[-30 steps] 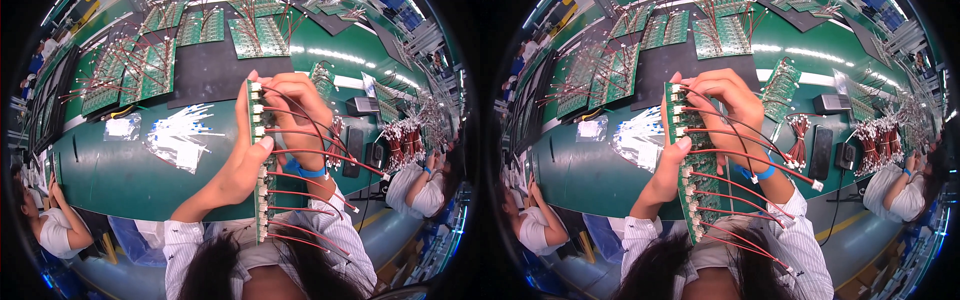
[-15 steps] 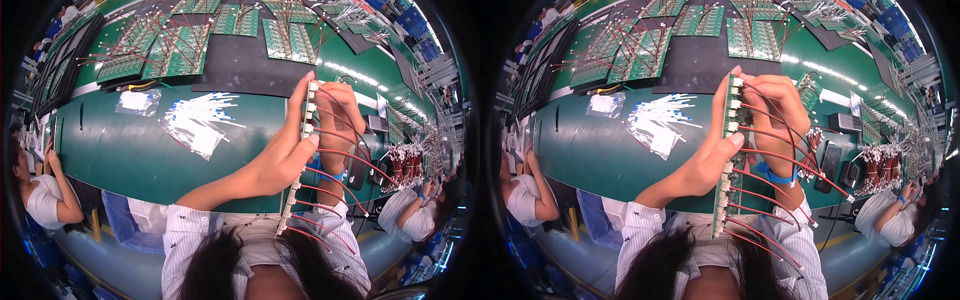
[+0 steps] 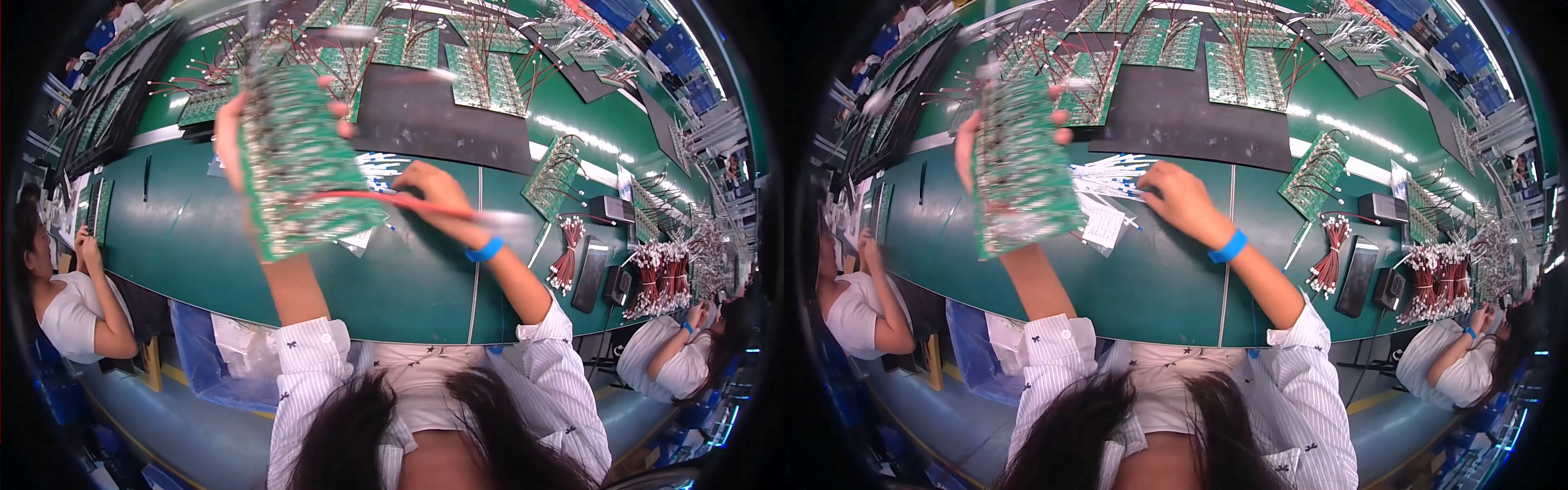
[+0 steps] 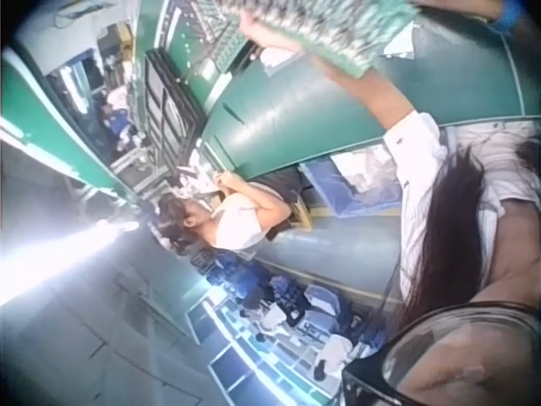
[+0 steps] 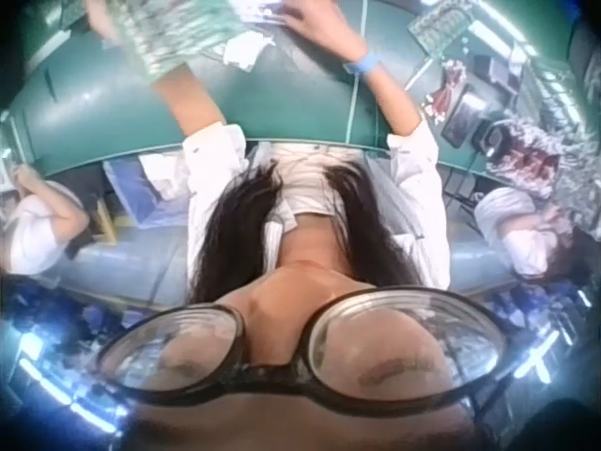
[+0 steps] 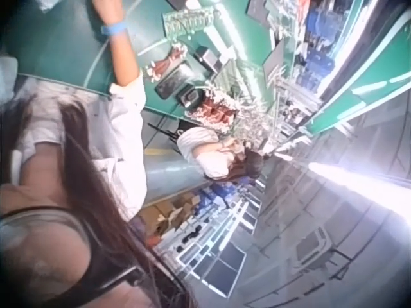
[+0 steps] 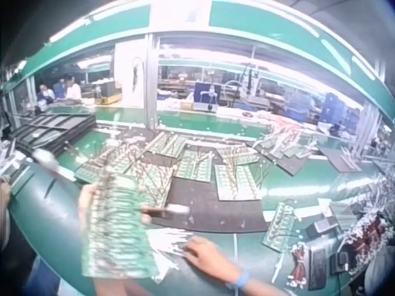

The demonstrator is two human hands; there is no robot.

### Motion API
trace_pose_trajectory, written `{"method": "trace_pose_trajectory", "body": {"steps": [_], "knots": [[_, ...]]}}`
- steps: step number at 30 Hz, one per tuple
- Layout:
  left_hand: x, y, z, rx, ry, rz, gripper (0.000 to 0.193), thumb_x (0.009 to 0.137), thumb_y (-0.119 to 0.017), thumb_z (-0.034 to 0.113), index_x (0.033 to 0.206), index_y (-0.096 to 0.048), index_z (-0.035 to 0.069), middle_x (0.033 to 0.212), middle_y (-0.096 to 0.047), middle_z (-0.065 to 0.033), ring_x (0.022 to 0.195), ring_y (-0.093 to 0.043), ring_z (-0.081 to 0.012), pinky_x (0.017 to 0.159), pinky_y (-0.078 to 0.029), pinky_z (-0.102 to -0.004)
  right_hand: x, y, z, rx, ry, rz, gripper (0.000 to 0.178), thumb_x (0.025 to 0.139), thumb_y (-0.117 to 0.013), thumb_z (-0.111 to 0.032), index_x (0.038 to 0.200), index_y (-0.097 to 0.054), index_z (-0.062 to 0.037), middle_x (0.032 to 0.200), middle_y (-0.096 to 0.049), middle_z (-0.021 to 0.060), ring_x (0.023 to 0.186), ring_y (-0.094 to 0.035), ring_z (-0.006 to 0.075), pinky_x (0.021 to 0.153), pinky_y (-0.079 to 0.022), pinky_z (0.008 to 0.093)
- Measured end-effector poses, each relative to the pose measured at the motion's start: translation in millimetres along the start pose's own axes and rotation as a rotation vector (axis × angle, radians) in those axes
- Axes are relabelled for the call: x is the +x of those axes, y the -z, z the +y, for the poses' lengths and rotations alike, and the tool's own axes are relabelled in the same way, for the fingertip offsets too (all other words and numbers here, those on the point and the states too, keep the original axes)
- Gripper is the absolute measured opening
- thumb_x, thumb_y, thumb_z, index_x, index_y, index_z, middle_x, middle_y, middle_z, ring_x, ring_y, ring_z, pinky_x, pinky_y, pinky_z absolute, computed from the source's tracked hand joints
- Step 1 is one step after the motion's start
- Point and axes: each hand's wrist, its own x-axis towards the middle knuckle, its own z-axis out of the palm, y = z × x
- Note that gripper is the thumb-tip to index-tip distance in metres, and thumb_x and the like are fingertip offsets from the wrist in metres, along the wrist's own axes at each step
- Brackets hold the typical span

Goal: The person connects ribbon cables and wire harnesses into connectors on circuit boards by hand, setting the boards on the table.

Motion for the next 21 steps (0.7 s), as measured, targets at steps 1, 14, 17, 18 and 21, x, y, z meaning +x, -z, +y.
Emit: {"method": "trace_pose_trajectory", "body": {"steps": [1,14,17,18,21], "knots": [[-5,12,5,-0.061,-0.134,-0.124,0.061,0.081,-0.033,0.039,0.116,-0.042,-0.010,0.104,-0.051,-0.0273,0.080,-0.056,-0.0375,0.059,-0.051,-0.0397,5,-10,-9,-0.026,0.010,0.030,0.013,0.070,-0.063,-0.011,0.081,-0.058,-0.0046,0.081,-0.054,0.0104,0.081,-0.054,0.0290,0.068,-0.045,0.0395],[-4,66,43,-0.342,-0.024,-0.258,0.075,0.074,-0.052,0.021,0.127,-0.014,-0.015,0.115,-0.033,-0.0282,0.096,-0.039,-0.0343,0.076,-0.045,-0.0379,10,10,-5,0.280,-0.189,0.141,0.008,0.071,-0.062,-0.010,0.074,-0.062,-0.0020,0.071,-0.059,0.0073,0.064,-0.057,0.0161,0.055,-0.045,0.0281],[7,60,35,-0.403,0.163,-0.402,0.071,0.075,-0.053,0.022,0.126,-0.020,-0.014,0.127,-0.027,-0.0285,0.099,-0.042,-0.0387,0.080,-0.045,-0.0412,5,37,-5,0.697,-0.327,0.216,0.011,0.078,-0.061,-0.011,0.081,-0.061,-0.0010,0.076,-0.061,0.0023,0.067,-0.056,0.0086,0.056,-0.045,0.0220],[11,56,29,-0.401,0.172,-0.412,0.071,0.075,-0.053,0.022,0.126,-0.020,-0.014,0.127,-0.027,-0.0285,0.099,-0.042,-0.0387,0.080,-0.045,-0.0412,4,51,-11,0.830,-0.352,0.253,0.012,0.079,-0.061,-0.012,0.083,-0.060,-0.0003,0.077,-0.060,0.0026,0.068,-0.056,0.0086,0.056,-0.045,0.0217],[16,33,0,-0.375,0.149,-0.362,0.047,0.080,-0.043,0.017,0.120,-0.039,-0.007,0.131,-0.018,-0.0302,0.102,-0.039,-0.0369,0.092,-0.037,-0.0485,1,83,-26,1.033,-0.340,0.337,0.013,0.081,-0.059,-0.011,0.085,-0.059,0.0016,0.076,-0.058,0.0050,0.066,-0.056,0.0105,0.056,-0.046,0.0235]]}}
